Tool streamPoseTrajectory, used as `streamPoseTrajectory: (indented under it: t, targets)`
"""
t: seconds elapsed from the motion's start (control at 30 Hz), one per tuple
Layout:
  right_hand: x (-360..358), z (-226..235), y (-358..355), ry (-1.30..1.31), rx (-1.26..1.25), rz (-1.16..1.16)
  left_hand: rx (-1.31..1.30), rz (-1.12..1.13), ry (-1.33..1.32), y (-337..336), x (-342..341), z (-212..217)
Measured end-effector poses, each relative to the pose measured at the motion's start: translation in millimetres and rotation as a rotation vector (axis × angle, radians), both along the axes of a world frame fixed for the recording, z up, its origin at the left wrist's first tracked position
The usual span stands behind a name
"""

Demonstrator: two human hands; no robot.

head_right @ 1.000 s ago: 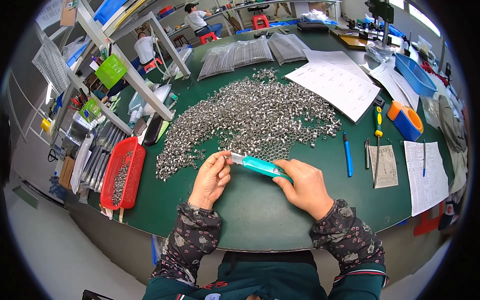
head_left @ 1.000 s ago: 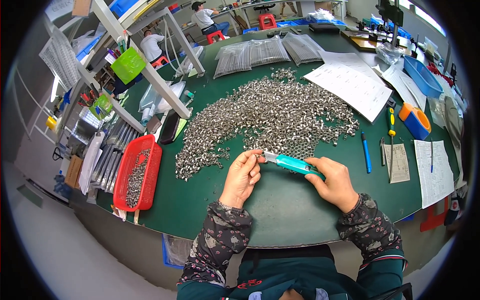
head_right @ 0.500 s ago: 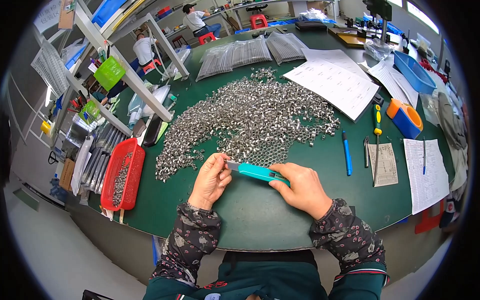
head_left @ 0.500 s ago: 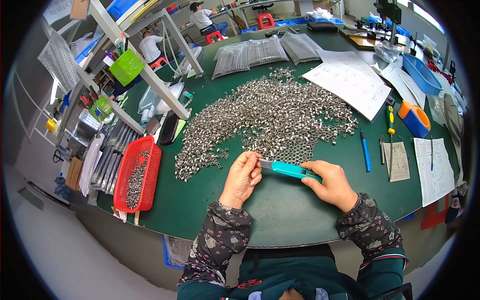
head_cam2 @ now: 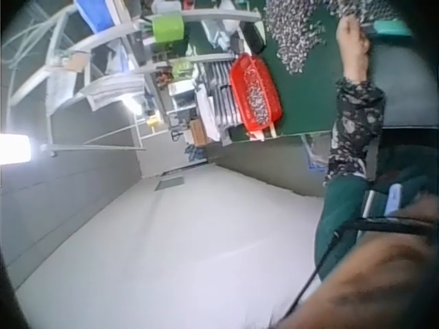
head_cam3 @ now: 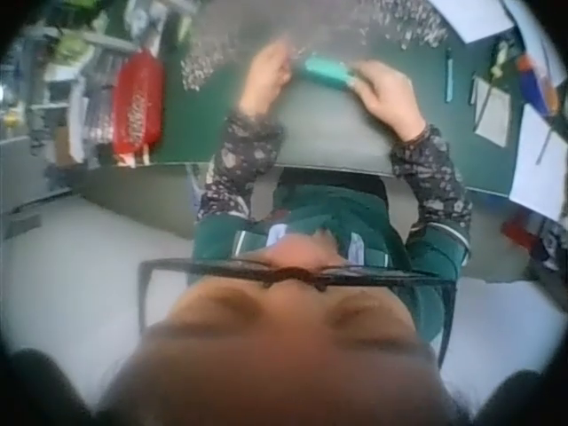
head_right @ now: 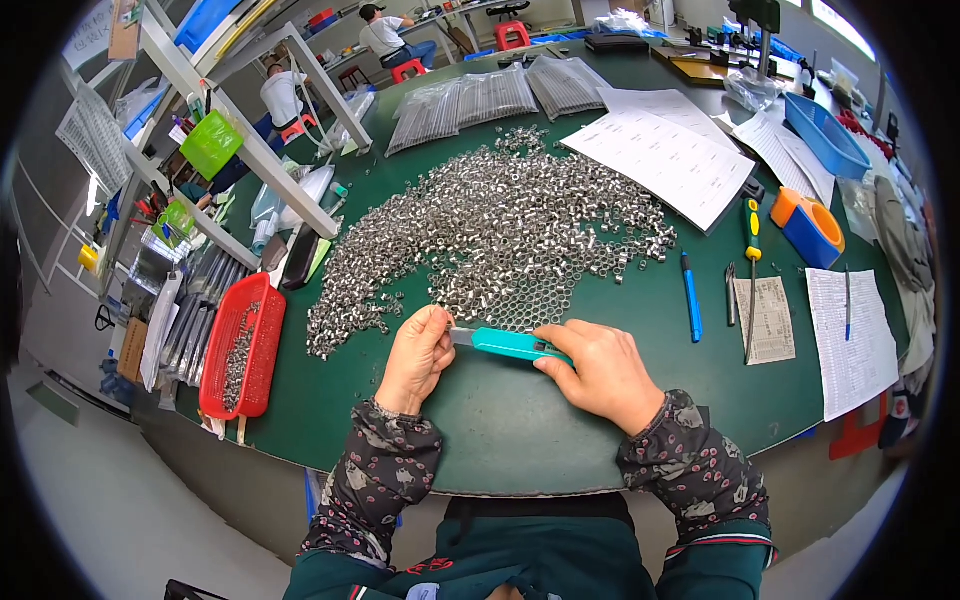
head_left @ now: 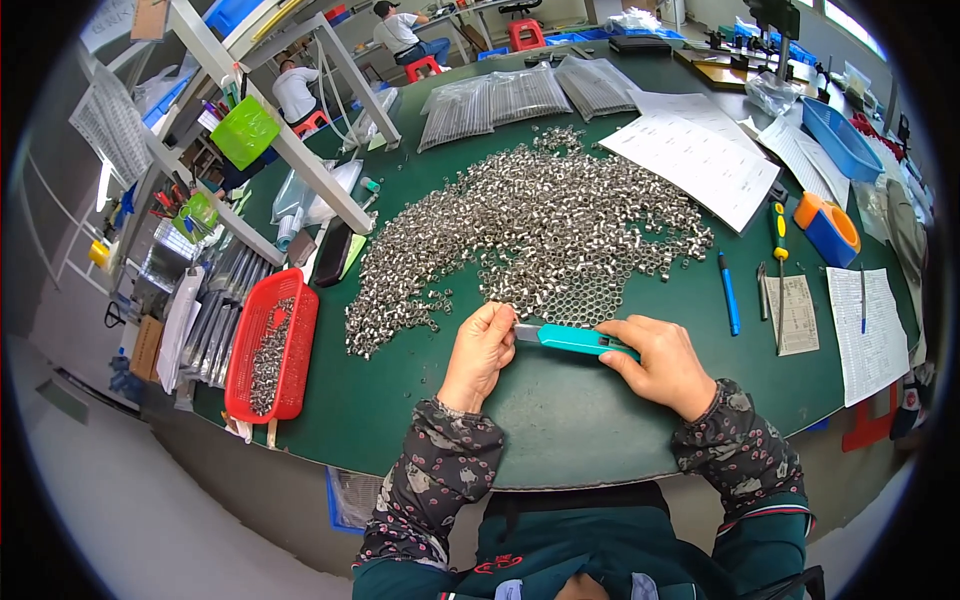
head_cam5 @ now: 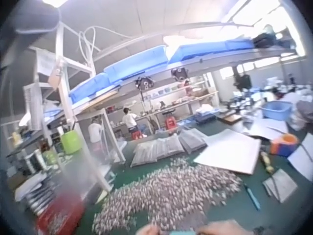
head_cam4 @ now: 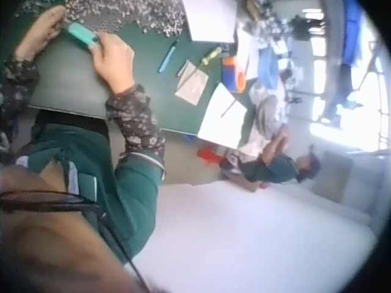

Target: Sorting and inspecting a large pile of small metallic hardware components on a workbench.

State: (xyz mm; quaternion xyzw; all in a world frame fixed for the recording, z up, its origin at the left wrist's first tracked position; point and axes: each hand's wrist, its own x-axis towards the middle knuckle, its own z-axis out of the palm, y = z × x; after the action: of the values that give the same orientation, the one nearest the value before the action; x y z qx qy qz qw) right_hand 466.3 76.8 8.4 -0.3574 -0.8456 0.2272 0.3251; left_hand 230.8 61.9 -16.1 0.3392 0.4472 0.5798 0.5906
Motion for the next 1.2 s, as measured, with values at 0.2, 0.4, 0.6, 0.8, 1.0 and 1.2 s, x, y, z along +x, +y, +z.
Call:
streamPoseTrajectory:
  t: [0.2, 0.4, 0.6, 0.8, 1.0, 1.2]
  targets:
    - [-1.3, 2.2, -2.3, -0.035, 0.259, -0.047, -0.068, -0.026, 0.012, 0.1, -0.8, 4.8]
    - [-4.7, 5.6, -5.4, -0.109, 0.494, -0.05, -0.137, -0.036, -0.069, -2.1, -3.6, 7.7]
    - [-2.3, 3.7, -3.7, 0.011, 0.238, -0.036, -0.108, -0.038, -0.13, -2.4, -3.6, 5.8]
    - [-1.8, -3.7, 0.4, 0.052, 0.117, 0.011, -0.125, -0.027, -0.119, -2.5, -0.6, 6.4]
    - [-5.6, 1.6, -6.2, 0.005, 0.139, -0.034, -0.136, 0.021, -0.105, -3.2, 2.0, 7.3]
    - [-8.0, 2.6, -9.1, 0.035, 0.328, -0.13, -0.17, 0.082, -0.272, -3.8, -1.0, 2.9]
